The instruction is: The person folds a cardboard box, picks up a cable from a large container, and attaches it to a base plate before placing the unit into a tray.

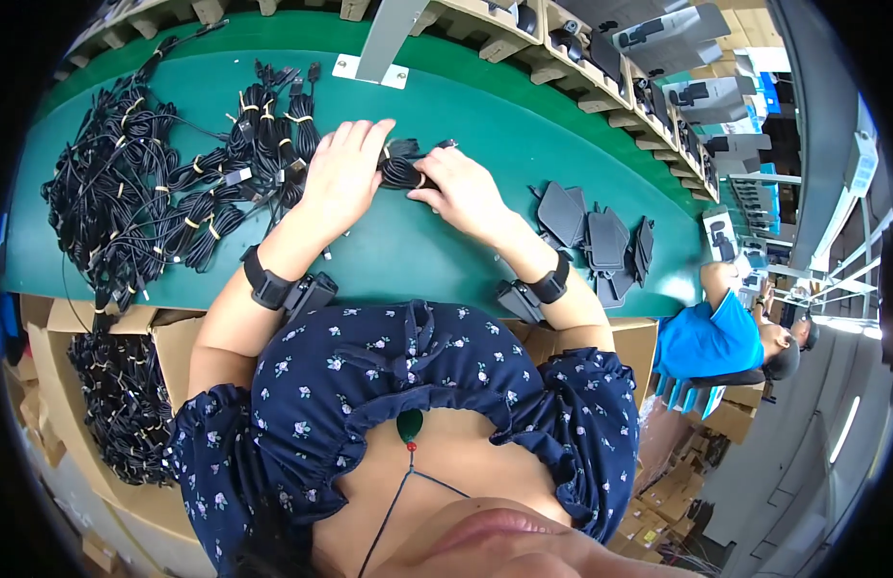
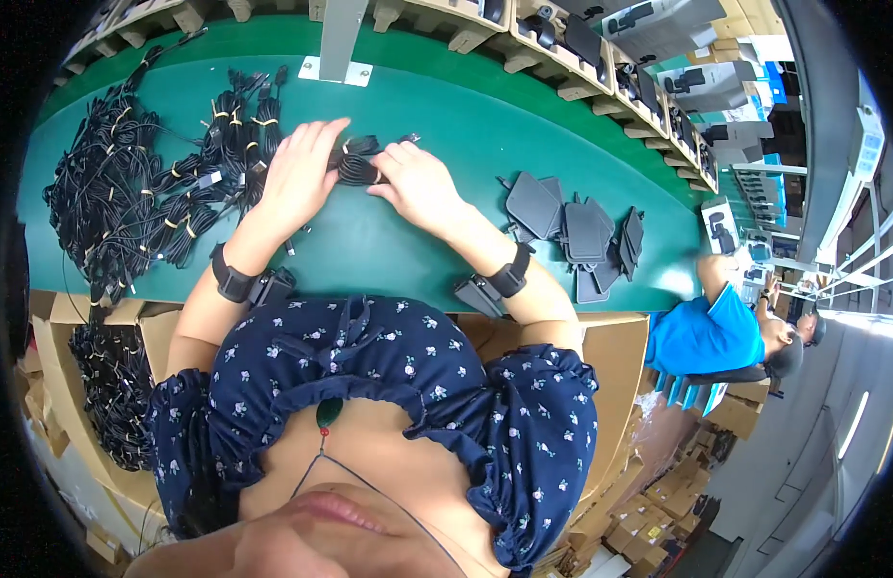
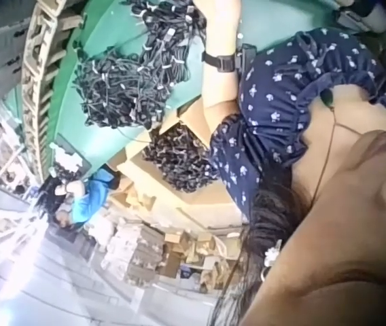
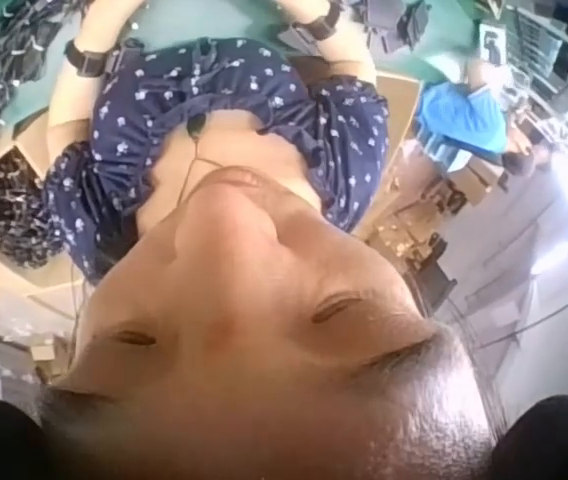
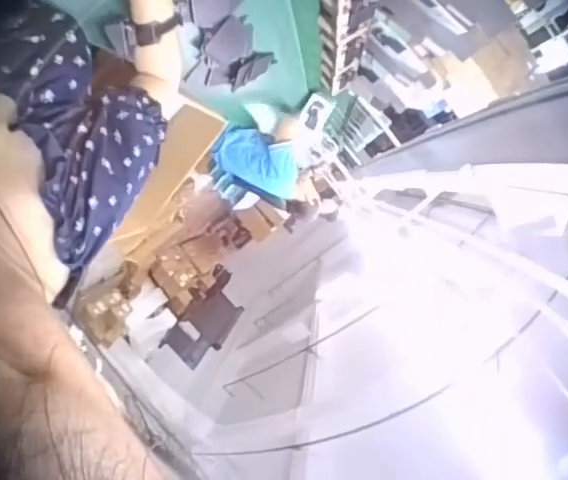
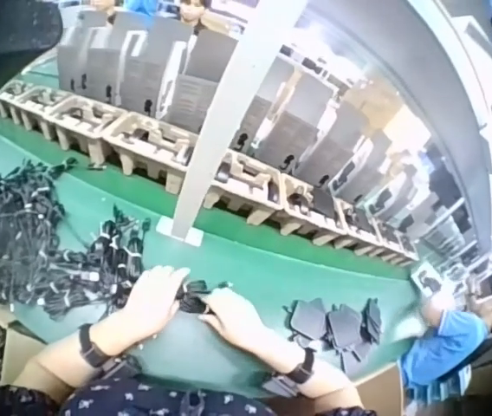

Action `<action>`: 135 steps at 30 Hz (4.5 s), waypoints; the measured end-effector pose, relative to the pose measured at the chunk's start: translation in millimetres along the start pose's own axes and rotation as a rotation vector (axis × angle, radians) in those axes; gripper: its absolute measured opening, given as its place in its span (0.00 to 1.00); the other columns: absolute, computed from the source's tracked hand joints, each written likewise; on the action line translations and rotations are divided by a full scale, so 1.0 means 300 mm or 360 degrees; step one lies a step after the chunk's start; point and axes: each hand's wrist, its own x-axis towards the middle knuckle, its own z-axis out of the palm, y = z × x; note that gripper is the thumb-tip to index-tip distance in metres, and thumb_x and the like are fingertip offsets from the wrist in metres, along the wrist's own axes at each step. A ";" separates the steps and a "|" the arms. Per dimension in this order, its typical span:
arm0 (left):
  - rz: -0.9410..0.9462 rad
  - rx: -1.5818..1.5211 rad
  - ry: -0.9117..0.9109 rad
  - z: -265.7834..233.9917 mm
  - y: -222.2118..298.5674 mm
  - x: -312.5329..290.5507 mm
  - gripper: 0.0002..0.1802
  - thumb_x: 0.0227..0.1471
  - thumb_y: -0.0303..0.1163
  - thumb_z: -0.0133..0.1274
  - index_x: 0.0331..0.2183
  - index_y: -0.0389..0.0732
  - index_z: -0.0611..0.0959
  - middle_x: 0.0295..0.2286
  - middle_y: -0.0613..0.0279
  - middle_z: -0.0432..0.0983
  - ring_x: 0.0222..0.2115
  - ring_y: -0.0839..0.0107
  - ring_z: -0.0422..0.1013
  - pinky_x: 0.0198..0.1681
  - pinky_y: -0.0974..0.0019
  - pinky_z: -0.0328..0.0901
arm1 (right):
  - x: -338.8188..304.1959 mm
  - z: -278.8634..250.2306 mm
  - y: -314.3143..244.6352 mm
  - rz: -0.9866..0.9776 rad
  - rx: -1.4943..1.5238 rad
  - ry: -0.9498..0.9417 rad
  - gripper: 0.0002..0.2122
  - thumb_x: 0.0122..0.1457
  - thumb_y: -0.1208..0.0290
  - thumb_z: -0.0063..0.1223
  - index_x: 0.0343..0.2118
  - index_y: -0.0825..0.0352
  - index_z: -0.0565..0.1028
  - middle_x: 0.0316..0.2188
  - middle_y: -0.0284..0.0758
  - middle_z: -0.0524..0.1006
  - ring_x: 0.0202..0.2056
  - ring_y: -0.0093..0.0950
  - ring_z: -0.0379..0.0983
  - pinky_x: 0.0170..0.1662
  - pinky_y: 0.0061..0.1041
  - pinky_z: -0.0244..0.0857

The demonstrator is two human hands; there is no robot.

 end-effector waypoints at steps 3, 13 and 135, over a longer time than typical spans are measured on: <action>0.0152 0.0051 0.0176 -0.001 -0.032 -0.002 0.16 0.41 0.27 0.54 0.37 0.41 0.73 0.32 0.59 0.72 0.40 0.63 0.68 0.46 0.56 0.60 | 0.007 -0.112 -0.024 0.0023 0.0191 0.0298 0.15 0.43 0.68 0.62 0.33 0.68 0.72 0.26 0.34 0.72 0.30 0.29 0.69 0.34 0.25 0.65; -0.0645 -0.2706 -0.0654 -0.016 0.065 -0.024 0.27 0.60 0.47 0.34 0.50 0.34 0.65 0.37 0.57 0.70 0.36 0.67 0.72 0.43 0.67 0.67 | 0.037 -0.131 -0.141 0.0547 0.0305 0.0404 0.22 0.41 0.58 0.64 0.34 0.67 0.70 0.28 0.35 0.69 0.29 0.27 0.66 0.33 0.27 0.61; -0.0170 0.0042 -0.0237 -0.019 -0.010 0.031 0.18 0.36 0.30 0.60 0.33 0.39 0.75 0.35 0.59 0.65 0.39 0.60 0.62 0.40 0.60 0.58 | 0.448 -0.463 0.787 -0.0035 -0.0627 0.0583 0.07 0.51 0.66 0.48 0.24 0.64 0.72 0.24 0.40 0.70 0.31 0.40 0.66 0.37 0.35 0.60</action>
